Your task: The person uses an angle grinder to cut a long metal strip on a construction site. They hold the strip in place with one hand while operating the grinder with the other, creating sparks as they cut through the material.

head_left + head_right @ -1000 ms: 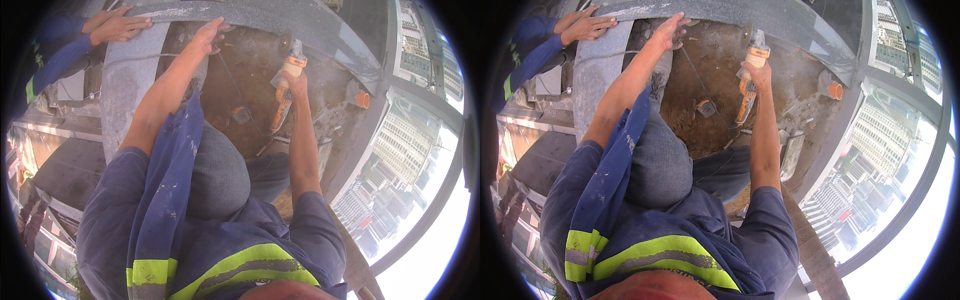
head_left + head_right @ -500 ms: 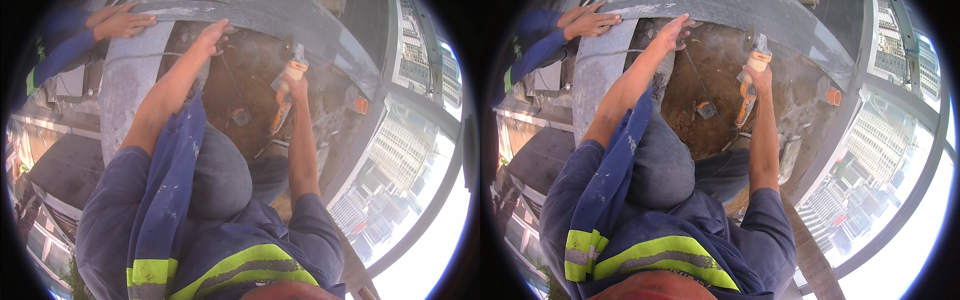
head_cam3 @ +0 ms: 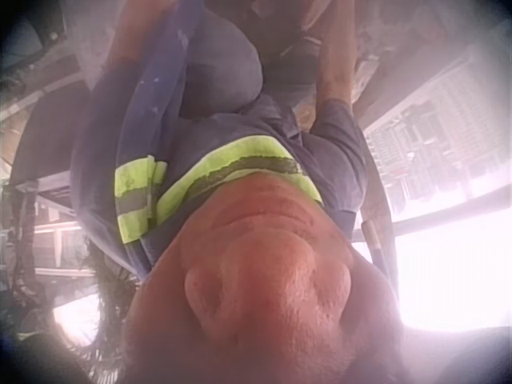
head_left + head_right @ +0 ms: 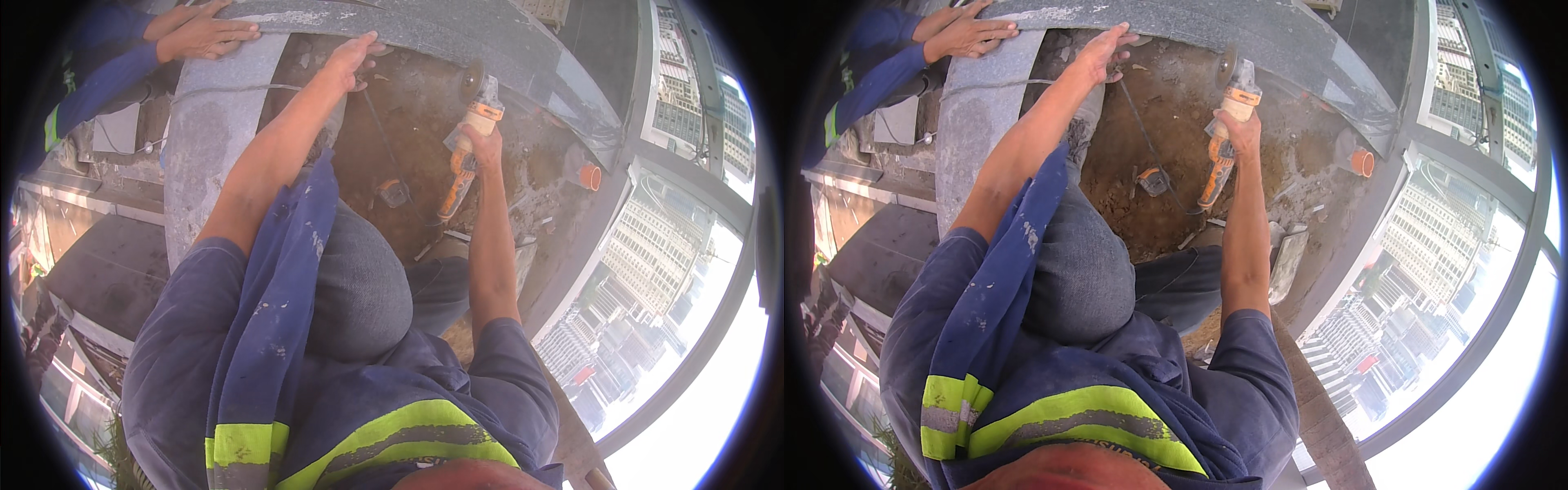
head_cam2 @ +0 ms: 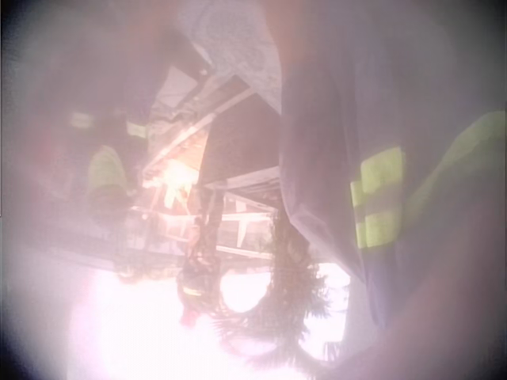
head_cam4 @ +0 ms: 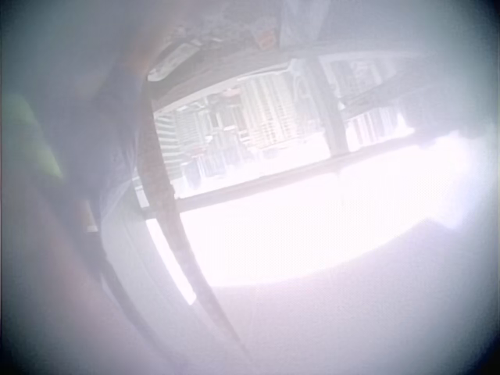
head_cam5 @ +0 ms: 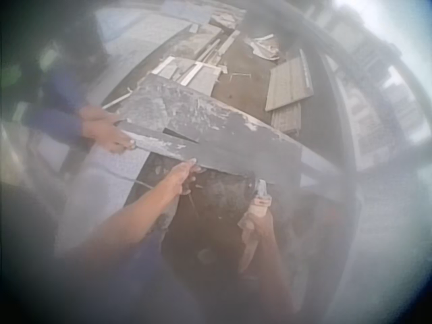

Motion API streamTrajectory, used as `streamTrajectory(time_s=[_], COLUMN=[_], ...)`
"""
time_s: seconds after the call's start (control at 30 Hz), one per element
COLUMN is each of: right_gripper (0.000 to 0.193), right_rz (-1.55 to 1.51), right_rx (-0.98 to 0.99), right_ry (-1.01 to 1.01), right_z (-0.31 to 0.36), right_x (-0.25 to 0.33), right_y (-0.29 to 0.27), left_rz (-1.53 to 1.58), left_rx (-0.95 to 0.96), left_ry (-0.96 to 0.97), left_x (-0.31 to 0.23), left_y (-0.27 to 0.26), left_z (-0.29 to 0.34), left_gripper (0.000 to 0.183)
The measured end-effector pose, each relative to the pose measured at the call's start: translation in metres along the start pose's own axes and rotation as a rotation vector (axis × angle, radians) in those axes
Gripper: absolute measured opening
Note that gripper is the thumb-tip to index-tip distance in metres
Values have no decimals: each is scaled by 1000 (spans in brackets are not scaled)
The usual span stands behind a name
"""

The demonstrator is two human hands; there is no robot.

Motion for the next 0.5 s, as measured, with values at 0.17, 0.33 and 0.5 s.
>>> streamTrajectory(time_s=[0.17, 0.33, 0.5], right_gripper=[49, 49, 49], right_rz=[-11, -20, -17], right_rx=[2, 10, -37], right_ry=[33, 24, 65], right_z=[1, 3, 15], right_x=[-1, 0, 8], right_y=[4, 4, 10], left_rz=[-6, -8, -24], left_rx=[-4, 7, 9], left_ry=[1, 5, -31], left_x=[-1, -1, 0], left_y=[-3, 1, -3], left_z=[2, 2, 3], left_gripper=[40, 41, 45])
Point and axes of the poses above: each hand's wrist, its own z-axis away from the middle knuckle, its own y-axis out of the palm, x = y × z, the point moved 8 cm from there along -z, towards the middle knuckle, and after that the axes turned 1 degree about x, right-handed, at the moved point
